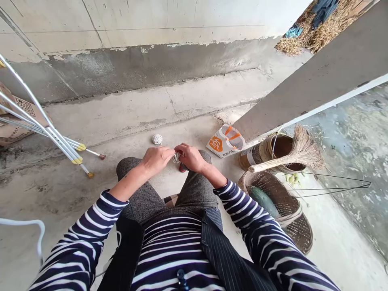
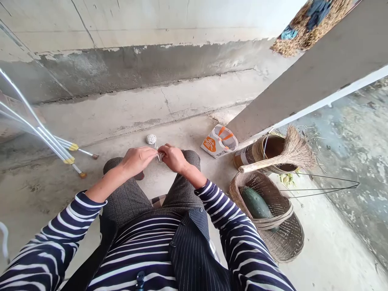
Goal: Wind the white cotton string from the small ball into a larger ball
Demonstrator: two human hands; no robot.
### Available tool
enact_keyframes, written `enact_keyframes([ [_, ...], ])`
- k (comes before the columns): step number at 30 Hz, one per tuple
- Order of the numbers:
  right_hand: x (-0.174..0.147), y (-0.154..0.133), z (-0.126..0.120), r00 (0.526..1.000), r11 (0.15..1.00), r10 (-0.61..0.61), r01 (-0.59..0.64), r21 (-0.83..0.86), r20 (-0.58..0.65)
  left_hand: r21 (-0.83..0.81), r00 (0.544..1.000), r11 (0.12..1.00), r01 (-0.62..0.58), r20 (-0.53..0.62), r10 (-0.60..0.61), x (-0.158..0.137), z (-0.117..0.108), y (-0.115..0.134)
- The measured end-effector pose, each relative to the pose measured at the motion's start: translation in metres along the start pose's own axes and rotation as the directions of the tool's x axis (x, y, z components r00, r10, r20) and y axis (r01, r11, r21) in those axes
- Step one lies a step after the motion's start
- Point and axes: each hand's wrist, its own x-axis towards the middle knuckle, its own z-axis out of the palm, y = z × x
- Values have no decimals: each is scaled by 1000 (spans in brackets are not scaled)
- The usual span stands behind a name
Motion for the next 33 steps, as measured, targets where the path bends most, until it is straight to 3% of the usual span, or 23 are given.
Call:
enact_keyframes([
  [3, -1, 6, -3, 987, 949, 27, -74, 307, 155, -97, 997, 995, 32, -65, -38, -1, 5, -9],
  [6, -5, 11, -3, 944, 740, 11, -231, 631, 331, -213, 992, 973, 88, -74, -106, -3, 14, -16],
  [8, -9, 10, 0, 926, 599, -5, -299, 742, 377, -299, 989, 947, 116, -52, -138, -4, 19, -19],
  [12, -16, 2, 4, 937, 411, 64, -338, 846, 343, -459, 982, 872, 170, 1, -190, -5, 29, -22],
  [16, -18, -7, -2, 957, 330, 194, -270, 904, 216, -564, 956, 777, 278, 83, -282, -11, 39, -12],
  [19, -11, -9, -9, 956, 371, 291, -139, 918, 28, -645, 952, 705, 295, 139, -272, -16, 42, 3],
  [22, 1, -6, -6, 921, 466, 362, -48, 884, -141, -647, 958, 708, 283, 161, -236, -19, 38, 17],
  [24, 8, -3, 0, 893, 580, 384, -38, 814, -233, -578, 958, 763, 288, 174, -230, -18, 33, 23],
  [27, 14, 5, 11, 877, 838, 315, -76, 541, -363, -402, 958, 873, 276, 189, -216, -18, 22, 25],
  [30, 9, 11, 17, 929, 939, 229, -131, 320, -292, -211, 968, 952, 223, 159, -192, -19, 10, 19],
  [33, 1, 14, 21, 985, 940, 166, -145, 310, -42, -75, 983, 986, 151, 118, -142, -21, 1, 8],
])
